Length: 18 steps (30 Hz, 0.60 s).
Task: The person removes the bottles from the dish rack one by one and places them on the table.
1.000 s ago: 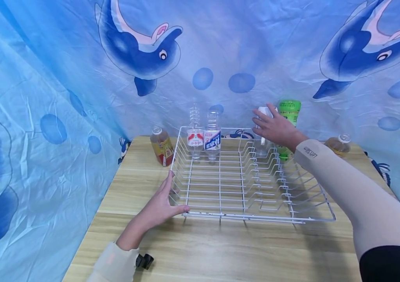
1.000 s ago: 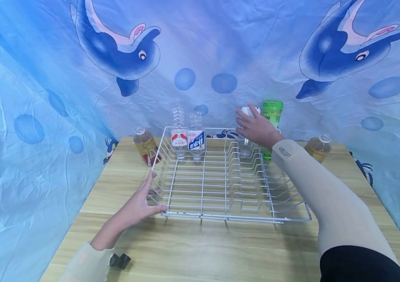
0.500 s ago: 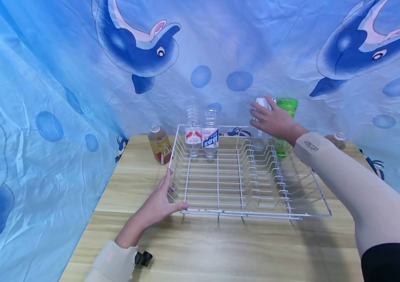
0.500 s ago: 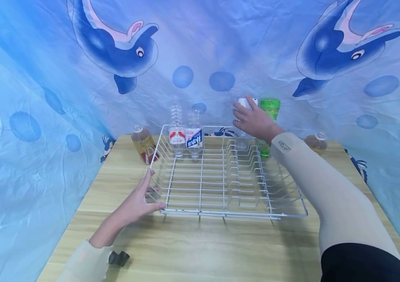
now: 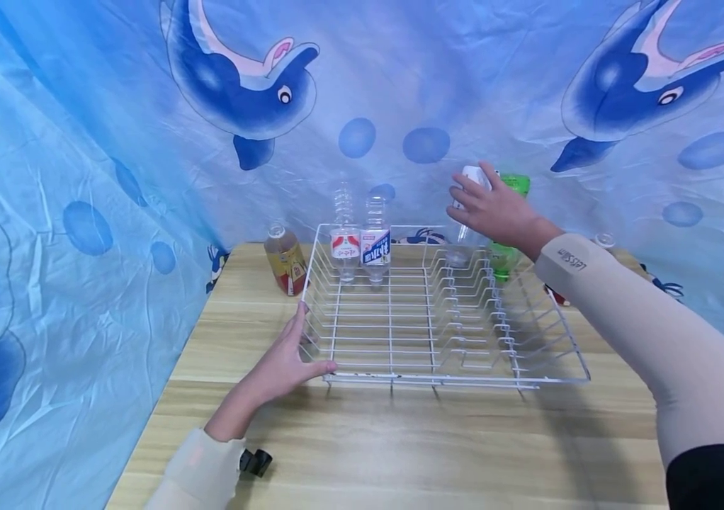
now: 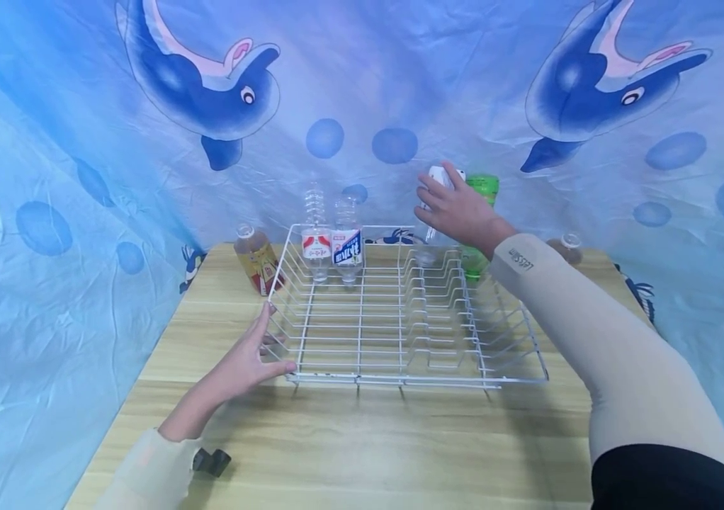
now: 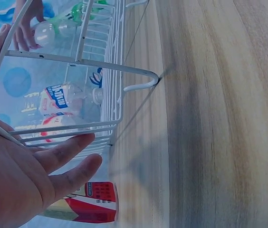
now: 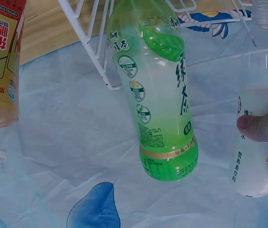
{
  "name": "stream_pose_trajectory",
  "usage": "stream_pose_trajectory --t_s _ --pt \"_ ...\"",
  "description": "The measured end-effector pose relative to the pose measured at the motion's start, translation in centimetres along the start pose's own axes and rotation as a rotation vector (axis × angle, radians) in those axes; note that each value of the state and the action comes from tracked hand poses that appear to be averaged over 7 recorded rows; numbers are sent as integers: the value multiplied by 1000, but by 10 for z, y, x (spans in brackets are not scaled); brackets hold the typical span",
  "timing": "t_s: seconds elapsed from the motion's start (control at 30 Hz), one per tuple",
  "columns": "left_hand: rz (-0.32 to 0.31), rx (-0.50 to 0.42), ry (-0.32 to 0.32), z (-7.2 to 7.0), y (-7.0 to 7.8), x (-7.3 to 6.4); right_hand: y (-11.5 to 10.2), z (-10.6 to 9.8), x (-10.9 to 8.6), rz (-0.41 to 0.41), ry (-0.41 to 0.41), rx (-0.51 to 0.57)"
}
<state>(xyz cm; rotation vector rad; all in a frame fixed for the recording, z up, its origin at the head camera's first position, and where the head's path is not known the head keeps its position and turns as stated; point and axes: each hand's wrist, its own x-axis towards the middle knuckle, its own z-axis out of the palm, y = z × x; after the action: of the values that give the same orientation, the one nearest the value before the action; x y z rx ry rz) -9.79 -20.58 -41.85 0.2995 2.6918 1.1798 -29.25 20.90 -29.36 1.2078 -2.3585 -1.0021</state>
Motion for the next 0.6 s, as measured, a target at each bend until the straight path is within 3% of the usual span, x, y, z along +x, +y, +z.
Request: stream_pose_trajectory --t_s 0.33,0.6 --pt "-4 -30 -11 0 1 -1 0 -3 -10 24 30 72" --pt "2 19 -14 -4 9 -4 -8 -7 -20 102 152 205"
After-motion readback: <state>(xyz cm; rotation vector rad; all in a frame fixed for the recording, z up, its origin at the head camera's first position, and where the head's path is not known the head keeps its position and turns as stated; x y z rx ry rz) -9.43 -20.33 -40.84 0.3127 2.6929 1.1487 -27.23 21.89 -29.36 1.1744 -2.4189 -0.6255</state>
